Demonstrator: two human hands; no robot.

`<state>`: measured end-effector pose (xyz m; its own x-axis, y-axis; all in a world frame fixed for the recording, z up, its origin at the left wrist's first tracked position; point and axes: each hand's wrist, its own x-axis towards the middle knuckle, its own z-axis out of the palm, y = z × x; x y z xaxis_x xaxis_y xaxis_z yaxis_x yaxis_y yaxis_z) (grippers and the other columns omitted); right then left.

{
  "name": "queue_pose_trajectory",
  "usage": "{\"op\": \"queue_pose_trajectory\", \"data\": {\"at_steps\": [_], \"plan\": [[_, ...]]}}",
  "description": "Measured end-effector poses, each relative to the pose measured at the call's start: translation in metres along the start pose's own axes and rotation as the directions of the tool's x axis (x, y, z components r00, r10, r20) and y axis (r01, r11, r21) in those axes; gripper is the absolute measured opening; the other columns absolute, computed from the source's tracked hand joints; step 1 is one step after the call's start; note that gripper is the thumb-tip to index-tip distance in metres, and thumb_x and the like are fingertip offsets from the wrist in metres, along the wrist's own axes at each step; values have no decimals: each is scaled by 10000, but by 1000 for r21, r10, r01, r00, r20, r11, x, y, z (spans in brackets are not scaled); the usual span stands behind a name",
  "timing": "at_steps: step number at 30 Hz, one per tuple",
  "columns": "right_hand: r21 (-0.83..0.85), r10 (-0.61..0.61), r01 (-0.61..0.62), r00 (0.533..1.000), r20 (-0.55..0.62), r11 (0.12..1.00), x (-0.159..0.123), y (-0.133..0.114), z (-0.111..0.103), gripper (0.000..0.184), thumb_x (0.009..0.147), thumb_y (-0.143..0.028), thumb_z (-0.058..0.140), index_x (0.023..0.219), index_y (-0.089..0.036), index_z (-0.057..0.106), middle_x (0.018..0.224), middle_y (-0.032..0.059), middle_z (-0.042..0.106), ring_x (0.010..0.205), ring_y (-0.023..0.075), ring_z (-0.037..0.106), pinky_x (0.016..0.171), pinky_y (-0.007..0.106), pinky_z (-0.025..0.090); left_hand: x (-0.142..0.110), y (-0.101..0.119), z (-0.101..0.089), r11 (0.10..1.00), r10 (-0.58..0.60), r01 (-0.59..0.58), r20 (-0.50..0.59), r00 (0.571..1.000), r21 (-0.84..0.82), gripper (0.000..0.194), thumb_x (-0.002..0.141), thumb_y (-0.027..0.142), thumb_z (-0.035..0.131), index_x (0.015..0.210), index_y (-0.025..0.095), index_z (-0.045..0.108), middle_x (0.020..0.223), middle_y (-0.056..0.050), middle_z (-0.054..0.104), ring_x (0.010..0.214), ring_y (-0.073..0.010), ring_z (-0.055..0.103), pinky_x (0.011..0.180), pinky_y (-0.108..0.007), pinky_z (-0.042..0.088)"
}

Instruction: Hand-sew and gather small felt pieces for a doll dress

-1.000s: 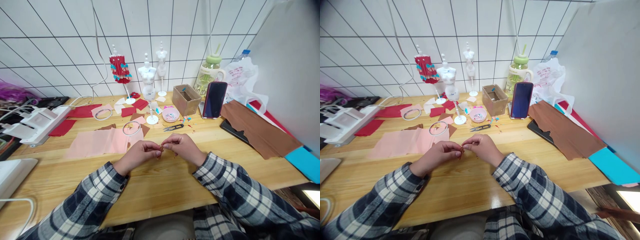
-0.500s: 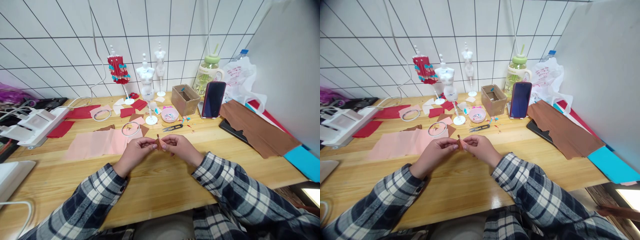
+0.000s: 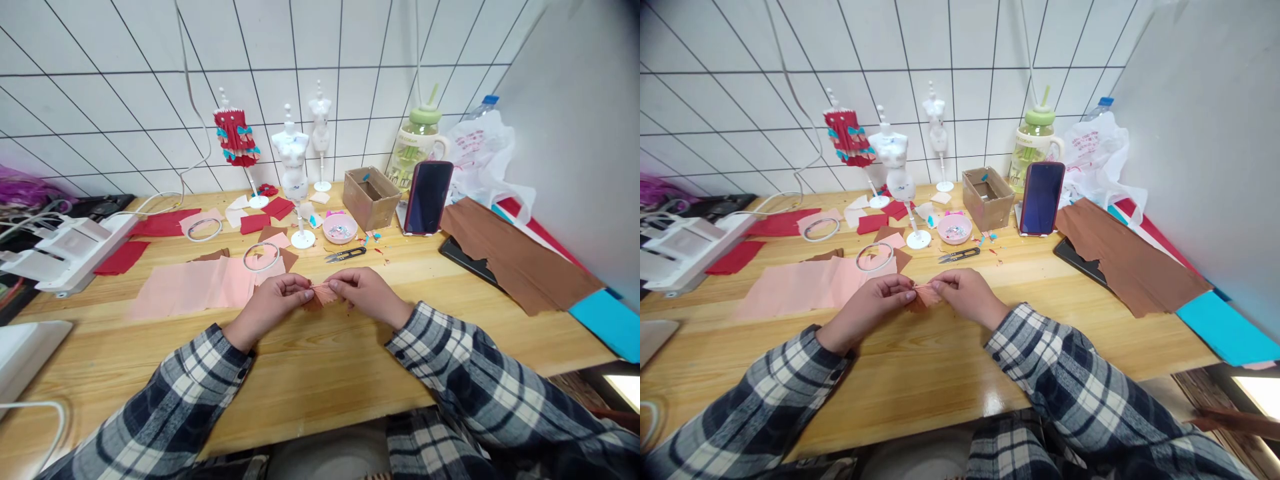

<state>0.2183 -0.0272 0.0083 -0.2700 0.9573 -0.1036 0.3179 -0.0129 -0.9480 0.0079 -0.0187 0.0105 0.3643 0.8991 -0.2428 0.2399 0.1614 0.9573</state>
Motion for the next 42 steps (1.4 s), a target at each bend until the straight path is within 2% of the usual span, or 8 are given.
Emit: {"op": "queue_pose_trajectory", "data": {"at_steps": [4,7,18,25,28,31,36,42], "plan": [[140,-42,41,999,3,989,-1,-1,3,233,830,-336,614,977,-157,643,921,63,691,809,160,639,693,283,520,1,-1,0,998,-36,37,27,999,-41,350,657,426,793,842,167,646,800,-35,737,757,-190,690,722,-307,512],[299,-40,11,995,93,954,-3,-1,9,479,750,-290,720,1168,-189,508,939,41,678,852,159,656,761,300,519,1,-1,1,995,-15,16,9,1000,-103,348,662,416,795,842,171,624,801,-30,737,762,-184,694,733,-306,513],[402,120,-172,981,152,899,0,-1,1,530,692,-181,736,1173,-190,512,760,-9,657,697,130,614,653,261,508,2,-1,-3,999,-7,7,7,1000,-43,319,671,397,795,859,168,677,867,-40,727,813,-184,669,760,-308,494],[524,66,-128,989,135,842,-1,-1,10,631,638,-220,810,1196,-184,518,832,-11,661,762,119,616,712,242,477,1,-1,7,923,-48,56,29,998,-380,309,676,335,806,837,154,613,762,-1,656,714,-128,612,677,-253,466],[530,128,-182,982,137,829,-1,-1,12,639,614,-226,825,1178,-181,528,750,-30,651,699,124,613,676,251,475,1,0,9,952,11,-22,-39,999,-305,285,708,345,782,821,155,603,735,5,639,685,-118,594,650,-241,451],[567,123,-226,969,214,792,-1,-1,12,617,602,-214,826,1144,-186,534,825,0,695,779,149,653,746,281,494,1,3,6,976,104,-123,-111,988,-181,338,696,320,794,957,171,639,931,-37,690,885,-164,636,798,-283,480],[547,99,-214,968,231,810,-3,-2,13,608,610,-195,818,1148,-184,534,812,-7,690,796,145,650,784,280,487,-1,4,5,992,29,-32,-28,999,-118,324,700,370,784,918,153,682,886,-60,722,826,-185,657,780,-314,487],[720,80,-152,988,134,678,-2,-2,21,676,616,-252,839,1185,-228,476,934,-6,665,804,116,622,732,235,484,-1,2,13,904,-20,-41,-139,990,-426,295,663,300,820,862,153,660,805,-17,719,762,-140,657,751,-261,483]]}}
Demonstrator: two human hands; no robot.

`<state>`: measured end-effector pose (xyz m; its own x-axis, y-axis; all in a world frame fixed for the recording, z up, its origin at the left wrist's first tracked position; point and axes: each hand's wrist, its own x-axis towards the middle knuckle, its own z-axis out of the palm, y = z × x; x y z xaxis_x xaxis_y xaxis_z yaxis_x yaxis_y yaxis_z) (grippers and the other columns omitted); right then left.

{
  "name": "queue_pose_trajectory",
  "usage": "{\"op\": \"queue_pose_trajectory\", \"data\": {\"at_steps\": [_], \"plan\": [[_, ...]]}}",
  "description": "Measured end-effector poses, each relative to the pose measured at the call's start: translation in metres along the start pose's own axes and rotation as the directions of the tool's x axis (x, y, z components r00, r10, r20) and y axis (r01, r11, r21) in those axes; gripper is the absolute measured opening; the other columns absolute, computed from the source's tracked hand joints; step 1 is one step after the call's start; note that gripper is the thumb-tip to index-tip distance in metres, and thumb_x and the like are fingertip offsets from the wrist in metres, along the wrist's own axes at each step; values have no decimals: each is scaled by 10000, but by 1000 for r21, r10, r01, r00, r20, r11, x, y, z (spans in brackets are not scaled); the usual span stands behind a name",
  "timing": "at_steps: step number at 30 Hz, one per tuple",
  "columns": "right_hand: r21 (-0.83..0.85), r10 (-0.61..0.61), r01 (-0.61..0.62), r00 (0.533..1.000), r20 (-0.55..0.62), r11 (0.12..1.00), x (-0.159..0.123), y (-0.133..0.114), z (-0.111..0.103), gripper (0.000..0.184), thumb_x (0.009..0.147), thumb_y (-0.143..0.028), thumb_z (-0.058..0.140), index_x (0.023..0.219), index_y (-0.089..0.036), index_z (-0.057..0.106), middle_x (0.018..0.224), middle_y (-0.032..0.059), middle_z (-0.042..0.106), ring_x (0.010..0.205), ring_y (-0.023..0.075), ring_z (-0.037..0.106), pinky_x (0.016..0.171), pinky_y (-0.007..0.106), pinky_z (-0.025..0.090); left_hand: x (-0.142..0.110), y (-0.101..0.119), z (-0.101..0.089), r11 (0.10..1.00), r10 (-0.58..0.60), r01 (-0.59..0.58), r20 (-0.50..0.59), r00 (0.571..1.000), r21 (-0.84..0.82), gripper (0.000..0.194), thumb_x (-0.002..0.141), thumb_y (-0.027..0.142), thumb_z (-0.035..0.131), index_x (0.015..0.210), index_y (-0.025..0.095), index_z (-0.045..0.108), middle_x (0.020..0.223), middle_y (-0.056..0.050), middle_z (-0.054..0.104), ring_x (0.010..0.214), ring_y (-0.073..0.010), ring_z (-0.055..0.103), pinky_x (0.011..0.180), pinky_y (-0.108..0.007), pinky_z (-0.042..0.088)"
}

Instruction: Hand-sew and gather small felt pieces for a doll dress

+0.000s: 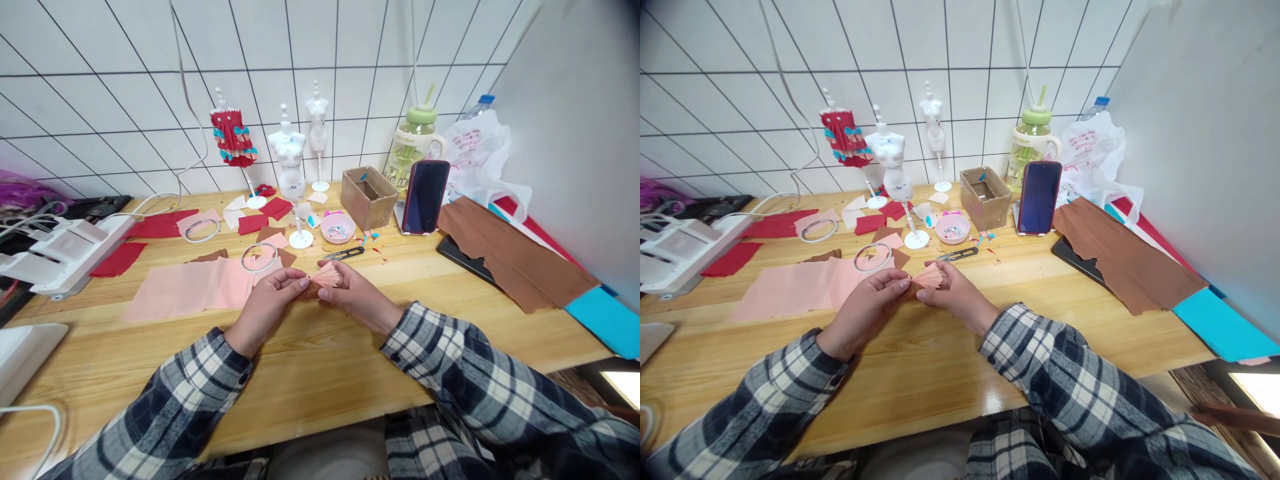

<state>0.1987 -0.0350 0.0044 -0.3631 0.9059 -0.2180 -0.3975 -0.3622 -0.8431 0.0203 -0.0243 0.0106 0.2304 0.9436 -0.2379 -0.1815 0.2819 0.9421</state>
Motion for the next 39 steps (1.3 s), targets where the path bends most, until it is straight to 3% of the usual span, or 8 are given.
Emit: {"op": "queue_pose_trajectory", "data": {"at_steps": [7,13,17,22,27,29,33,39], "plan": [[-151,-1,-5,999,-39,989,0,2,0,591,619,-227,836,1129,-193,538,842,-17,638,753,107,596,683,218,462,-1,-1,3,973,-78,90,62,995,-211,242,642,201,828,804,130,663,731,-16,707,691,-128,659,700,-243,514],[94,-14,16,1000,-23,995,1,4,9,627,606,-211,839,1136,-242,505,1057,20,659,918,148,620,747,248,490,2,-2,3,952,-70,41,-86,994,-302,249,630,191,844,817,138,688,771,-13,723,751,-114,674,724,-207,524],[123,-83,95,992,-97,988,7,11,13,564,601,-172,832,1078,-215,533,919,-15,656,832,113,610,735,220,476,4,-7,8,936,-64,30,-84,994,-351,233,612,189,855,782,126,709,789,-32,736,776,-125,680,730,-204,530],[91,-15,20,998,-63,996,11,11,8,597,622,-206,814,1134,-209,506,844,-24,642,716,118,593,652,242,471,8,-6,9,918,-121,94,-48,991,-385,214,620,184,847,777,121,717,759,-38,733,718,-140,679,668,-224,539],[20,-111,113,991,-72,993,13,9,10,537,608,-202,811,1061,-213,521,1031,13,651,964,162,608,839,278,471,13,-5,7,903,-142,94,-86,986,-419,221,619,180,851,785,132,713,782,-35,744,750,-132,685,694,-211,531],[-39,-108,105,988,-107,994,15,11,10,549,608,-190,802,1074,-218,514,1010,10,645,958,167,608,853,294,471,15,-5,7,906,-149,106,-74,986,-409,219,625,187,851,784,133,711,785,-31,745,759,-127,683,708,-209,527],[-123,-69,52,988,-141,991,17,13,8,569,624,-186,764,1125,-221,496,959,9,628,873,162,611,756,289,498,15,-4,6,914,-152,114,-67,986,-389,236,609,194,862,774,138,703,773,-18,736,758,-124,678,732,-217,524],[-188,15,-27,998,-65,982,14,9,1,592,628,-245,767,1152,-231,492,989,25,591,840,180,593,567,260,521,13,-2,1,925,-172,150,-33,984,-349,223,653,212,834,801,137,686,794,-28,723,770,-139,678,734,-242,523]]}}
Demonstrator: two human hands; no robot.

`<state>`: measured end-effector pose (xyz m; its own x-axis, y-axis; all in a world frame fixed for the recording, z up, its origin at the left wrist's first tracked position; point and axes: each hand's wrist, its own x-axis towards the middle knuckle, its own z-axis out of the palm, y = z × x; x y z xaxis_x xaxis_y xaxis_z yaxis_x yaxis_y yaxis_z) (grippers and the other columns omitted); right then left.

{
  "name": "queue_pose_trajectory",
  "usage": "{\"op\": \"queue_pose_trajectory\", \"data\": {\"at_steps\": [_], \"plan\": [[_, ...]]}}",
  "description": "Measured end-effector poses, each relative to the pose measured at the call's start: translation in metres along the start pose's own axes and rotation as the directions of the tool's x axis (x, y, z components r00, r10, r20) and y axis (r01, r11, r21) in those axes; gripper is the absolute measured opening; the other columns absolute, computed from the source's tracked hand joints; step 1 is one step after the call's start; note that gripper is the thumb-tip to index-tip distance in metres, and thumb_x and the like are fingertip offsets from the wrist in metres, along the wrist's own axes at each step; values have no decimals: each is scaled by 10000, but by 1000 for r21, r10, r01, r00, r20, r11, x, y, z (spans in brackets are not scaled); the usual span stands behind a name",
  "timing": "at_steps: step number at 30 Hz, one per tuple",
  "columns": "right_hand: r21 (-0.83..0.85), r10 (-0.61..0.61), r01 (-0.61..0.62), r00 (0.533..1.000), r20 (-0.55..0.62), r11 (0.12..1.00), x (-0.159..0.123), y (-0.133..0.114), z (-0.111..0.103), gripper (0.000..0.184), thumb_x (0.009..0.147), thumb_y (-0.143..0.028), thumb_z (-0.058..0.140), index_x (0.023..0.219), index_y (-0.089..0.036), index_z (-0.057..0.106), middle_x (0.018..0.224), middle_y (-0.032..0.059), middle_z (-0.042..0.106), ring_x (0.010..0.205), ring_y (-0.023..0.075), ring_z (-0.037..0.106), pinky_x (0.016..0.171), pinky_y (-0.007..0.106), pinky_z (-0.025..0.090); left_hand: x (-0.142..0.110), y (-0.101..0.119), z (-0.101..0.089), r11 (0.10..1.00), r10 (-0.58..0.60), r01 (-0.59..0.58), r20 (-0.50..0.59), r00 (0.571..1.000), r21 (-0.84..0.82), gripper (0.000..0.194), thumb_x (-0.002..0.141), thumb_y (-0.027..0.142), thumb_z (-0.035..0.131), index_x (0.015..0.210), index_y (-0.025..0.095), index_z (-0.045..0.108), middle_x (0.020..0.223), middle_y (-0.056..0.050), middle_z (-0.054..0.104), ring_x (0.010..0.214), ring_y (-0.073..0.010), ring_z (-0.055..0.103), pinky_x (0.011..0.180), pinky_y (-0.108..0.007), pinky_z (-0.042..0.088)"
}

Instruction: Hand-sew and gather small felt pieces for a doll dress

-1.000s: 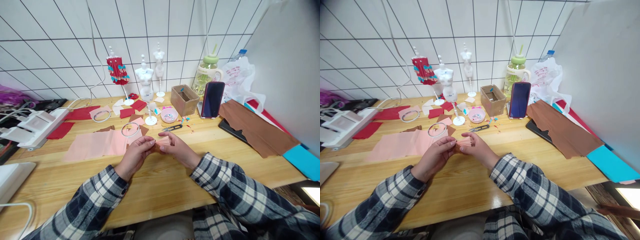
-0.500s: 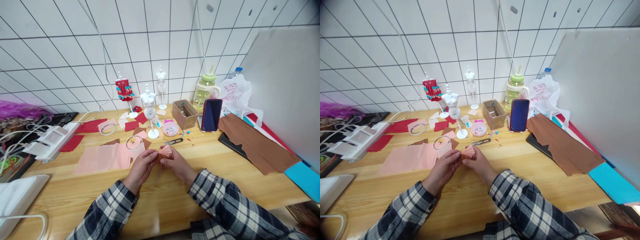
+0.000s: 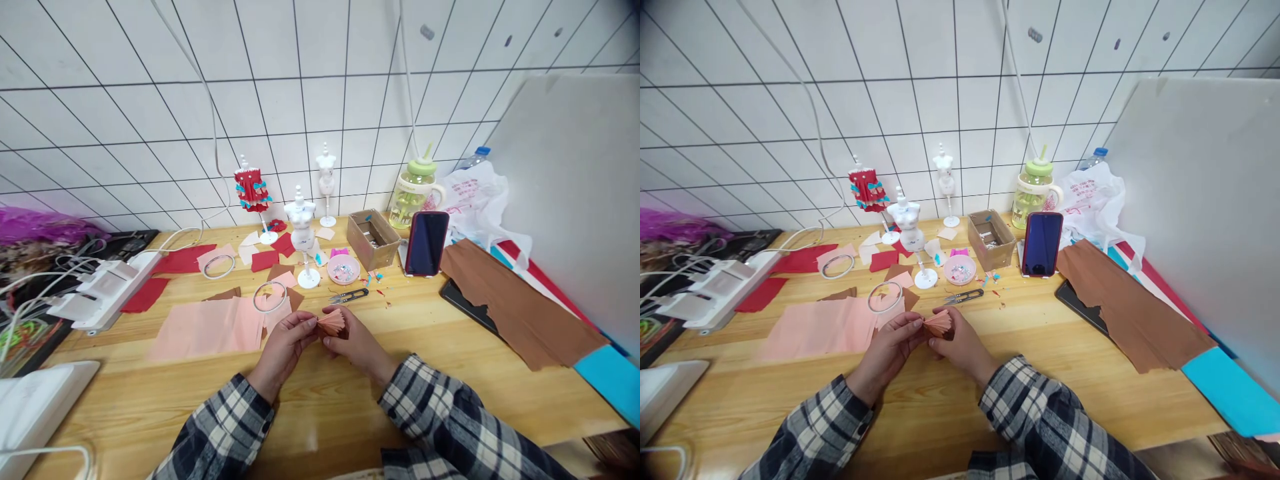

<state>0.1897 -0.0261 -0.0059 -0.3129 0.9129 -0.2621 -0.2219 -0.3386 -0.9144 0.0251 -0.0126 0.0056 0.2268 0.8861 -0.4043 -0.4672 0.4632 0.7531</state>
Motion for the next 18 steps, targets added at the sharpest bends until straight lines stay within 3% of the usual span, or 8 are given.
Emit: {"op": "queue_pose_trajectory", "data": {"at_steps": [3,7,11,18], "plan": [[-33,-70,73,995,67,997,-1,-2,-4,493,677,-339,766,1098,-201,549,1032,53,608,899,190,585,572,241,514,0,1,-2,999,35,-34,-32,999,21,244,649,219,836,816,147,674,786,-7,708,743,-122,661,714,-230,512],[-83,-55,49,995,-82,995,-1,-6,-10,383,742,-504,684,924,-176,610,840,27,599,736,155,563,509,239,490,-1,0,-3,992,60,-56,-33,998,116,270,630,233,845,813,139,669,761,-3,689,689,-105,621,647,-209,474],[-149,-17,-3,990,-137,989,0,-10,-14,340,690,-473,724,726,-172,571,625,-35,525,524,93,479,459,228,443,0,-3,-5,960,83,-76,-13,996,271,263,658,285,825,836,145,691,766,-10,689,678,-111,598,632,-215,438],[-137,12,-28,993,-116,990,-1,-13,-16,313,695,-449,711,739,-181,557,613,-49,529,494,80,473,437,212,436,1,-3,-10,904,93,-109,59,994,413,269,720,334,770,927,165,733,916,-65,719,805,-168,617,722,-261,451]]}}
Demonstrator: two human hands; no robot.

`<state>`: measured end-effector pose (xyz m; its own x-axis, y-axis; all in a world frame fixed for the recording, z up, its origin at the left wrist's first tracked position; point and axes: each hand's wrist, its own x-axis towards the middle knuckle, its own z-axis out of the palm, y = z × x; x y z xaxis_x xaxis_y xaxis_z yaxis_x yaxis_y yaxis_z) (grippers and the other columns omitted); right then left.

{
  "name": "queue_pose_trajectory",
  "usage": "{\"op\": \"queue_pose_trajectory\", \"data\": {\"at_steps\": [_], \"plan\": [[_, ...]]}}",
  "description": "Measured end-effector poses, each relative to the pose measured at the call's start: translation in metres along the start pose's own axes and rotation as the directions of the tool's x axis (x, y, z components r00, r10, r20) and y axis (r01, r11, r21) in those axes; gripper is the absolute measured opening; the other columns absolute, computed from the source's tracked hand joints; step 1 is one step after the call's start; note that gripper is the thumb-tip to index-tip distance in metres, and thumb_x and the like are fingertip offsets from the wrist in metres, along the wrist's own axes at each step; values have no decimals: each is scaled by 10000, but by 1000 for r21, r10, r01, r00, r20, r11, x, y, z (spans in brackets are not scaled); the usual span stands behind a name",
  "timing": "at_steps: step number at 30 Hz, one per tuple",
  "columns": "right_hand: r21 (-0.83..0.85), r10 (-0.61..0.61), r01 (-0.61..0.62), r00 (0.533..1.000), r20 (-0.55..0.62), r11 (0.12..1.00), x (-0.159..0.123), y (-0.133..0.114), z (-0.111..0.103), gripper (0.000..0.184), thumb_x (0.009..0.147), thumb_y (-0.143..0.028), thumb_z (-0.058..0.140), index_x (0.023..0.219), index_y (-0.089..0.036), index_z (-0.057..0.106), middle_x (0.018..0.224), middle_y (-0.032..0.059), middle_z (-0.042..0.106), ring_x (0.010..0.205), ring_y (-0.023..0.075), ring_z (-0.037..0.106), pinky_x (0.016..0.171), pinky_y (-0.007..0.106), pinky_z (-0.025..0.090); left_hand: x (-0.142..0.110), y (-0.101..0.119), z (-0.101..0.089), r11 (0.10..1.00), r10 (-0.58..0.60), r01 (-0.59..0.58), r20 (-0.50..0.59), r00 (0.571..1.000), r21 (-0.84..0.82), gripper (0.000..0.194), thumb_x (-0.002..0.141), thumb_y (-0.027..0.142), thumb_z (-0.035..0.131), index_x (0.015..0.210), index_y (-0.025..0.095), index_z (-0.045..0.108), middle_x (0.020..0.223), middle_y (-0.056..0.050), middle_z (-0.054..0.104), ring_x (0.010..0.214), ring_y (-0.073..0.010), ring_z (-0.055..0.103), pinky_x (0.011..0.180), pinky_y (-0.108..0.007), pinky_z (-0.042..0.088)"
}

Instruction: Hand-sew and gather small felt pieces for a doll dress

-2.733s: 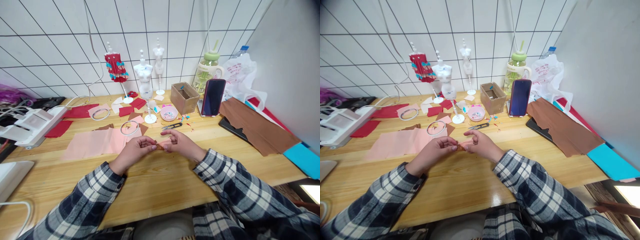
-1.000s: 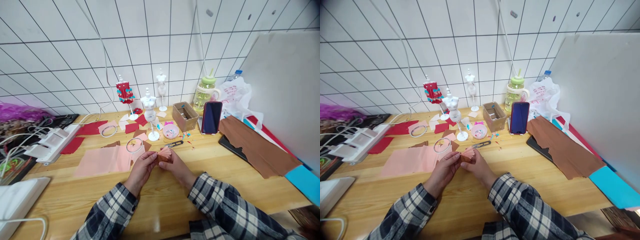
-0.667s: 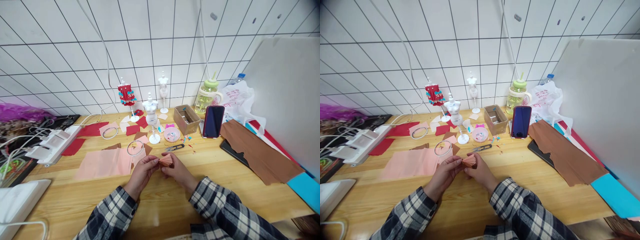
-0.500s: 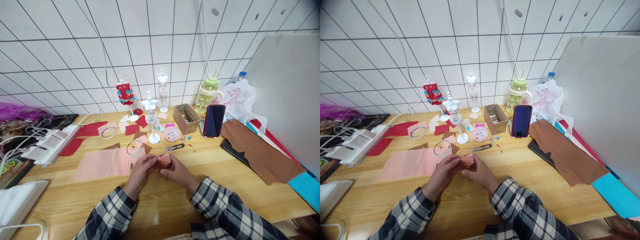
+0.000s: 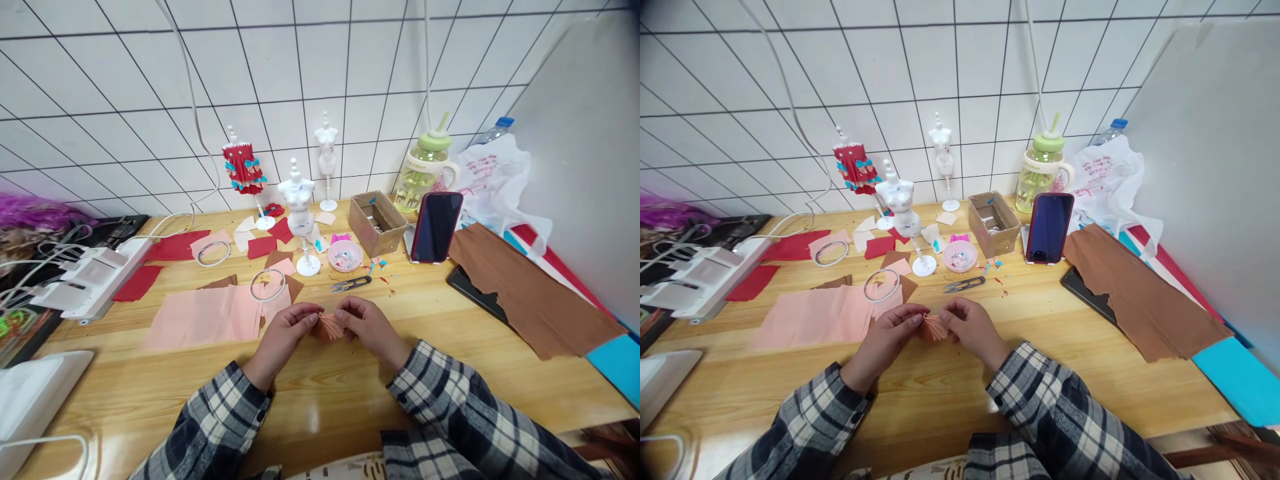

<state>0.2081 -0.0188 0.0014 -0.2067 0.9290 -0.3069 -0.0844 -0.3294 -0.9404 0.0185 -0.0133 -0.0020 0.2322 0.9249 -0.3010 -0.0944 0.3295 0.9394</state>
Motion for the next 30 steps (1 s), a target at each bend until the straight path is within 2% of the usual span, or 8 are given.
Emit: {"op": "queue_pose_trajectory", "data": {"at_steps": [4,8,11,13,16,20,24,30], "plan": [[18,-23,23,999,-47,1000,-1,3,2,327,732,-490,678,776,-190,557,619,-39,540,507,99,489,443,230,439,-2,4,-2,995,11,-2,93,996,-98,353,748,365,737,1048,180,718,1016,-89,710,911,-202,625,803,-295,459],[24,-63,65,996,-55,998,-2,7,5,312,763,-487,658,795,-192,560,659,-21,560,567,119,513,495,250,447,-2,6,-1,1000,-1,6,158,987,-26,436,725,298,770,1131,193,652,887,-47,697,821,-176,645,768,-287,466],[-64,-137,134,989,-51,989,-4,7,6,234,807,-418,626,788,-189,581,674,-12,571,608,128,527,571,272,451,-2,6,2,1000,-16,13,137,990,26,376,722,253,770,1065,185,630,840,-25,685,784,-163,656,765,-289,472],[-147,-210,198,975,-74,969,-6,7,6,172,814,-354,628,871,-192,623,791,16,627,726,152,576,666,294,471,-2,6,5,999,-5,-1,120,993,47,396,719,245,768,1077,187,610,801,-8,673,773,-159,657,755,-286,474],[-257,-306,281,950,-62,925,-8,6,6,205,811,-302,638,997,-218,660,1016,53,647,914,188,595,752,315,483,-4,6,9,995,12,-24,111,994,101,491,702,246,778,1143,195,570,738,14,654,728,-156,648,699,-273,466],[-347,-357,336,934,1,876,-7,7,5,145,771,-277,684,908,-234,704,971,55,635,918,208,589,763,339,484,-7,5,12,984,25,-52,159,987,168,562,719,262,762,1219,198,511,749,-2,671,721,-170,655,680,-278,459],[-410,-361,333,932,9,849,-5,7,5,50,744,-219,698,793,-221,696,900,43,636,892,204,590,820,364,462,-9,4,13,966,51,-99,197,979,241,627,744,226,727,1303,211,444,796,-14,683,754,-179,660,721,-297,466],[-433,-303,281,953,19,856,-6,5,6,45,771,-232,668,790,-192,676,916,54,637,873,194,594,809,359,460,-12,3,14,945,85,-155,243,966,288,634,790,205,664,1359,210,385,842,-27,665,795,-185,653,757,-317,468]]}}
